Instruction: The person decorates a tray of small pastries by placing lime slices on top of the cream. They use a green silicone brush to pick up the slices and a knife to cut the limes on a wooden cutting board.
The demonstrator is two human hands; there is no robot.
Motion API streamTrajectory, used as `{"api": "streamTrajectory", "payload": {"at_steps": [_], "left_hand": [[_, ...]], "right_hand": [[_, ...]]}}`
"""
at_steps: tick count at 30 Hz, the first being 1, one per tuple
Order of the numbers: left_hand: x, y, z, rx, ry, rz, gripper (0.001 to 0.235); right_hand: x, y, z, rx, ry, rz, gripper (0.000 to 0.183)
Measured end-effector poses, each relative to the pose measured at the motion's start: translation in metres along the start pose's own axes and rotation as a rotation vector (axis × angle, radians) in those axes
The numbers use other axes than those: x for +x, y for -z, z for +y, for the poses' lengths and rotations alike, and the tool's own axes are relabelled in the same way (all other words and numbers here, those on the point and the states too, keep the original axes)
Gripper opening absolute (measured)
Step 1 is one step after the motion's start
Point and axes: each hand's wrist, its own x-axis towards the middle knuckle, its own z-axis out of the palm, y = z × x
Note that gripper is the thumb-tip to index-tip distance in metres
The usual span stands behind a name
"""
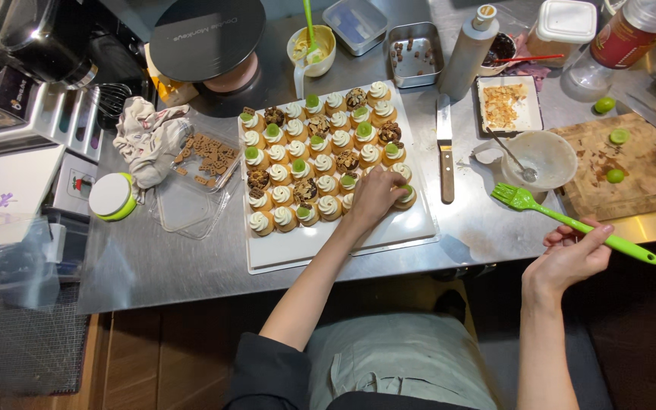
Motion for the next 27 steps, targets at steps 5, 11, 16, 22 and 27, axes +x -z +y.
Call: {"api": "streamTrajectory", "payload": {"at_steps": [5, 11, 16, 22, 27], "left_hand": [[0.001, -0.007, 0.002, 0.041, -0.112, 0.088, 0.027], [0.000, -0.009, 0.001, 0.068, -0.117, 0.100, 0.023], [-0.001, -0.012, -0.009, 0.065, -0.110, 0.103, 0.026], [0.005, -0.005, 0.039, 0.009, -0.244, 0.305, 0.056], [0.037, -0.045, 0.149, -0.350, -0.380, 0.139, 0.053]], "right_hand": [[0.011, 0.003, 0.009, 0.016, -0.003, 0.019, 0.040], [0.011, 0.001, 0.003, 0.008, 0.004, 0.044, 0.040], [0.021, 0.006, 0.001, 0.015, 0.017, 0.080, 0.040], [0.056, 0.017, -0.016, 0.053, 0.078, 0.188, 0.041], [0.114, 0.040, -0.032, 0.074, 0.165, 0.301, 0.043]]}}
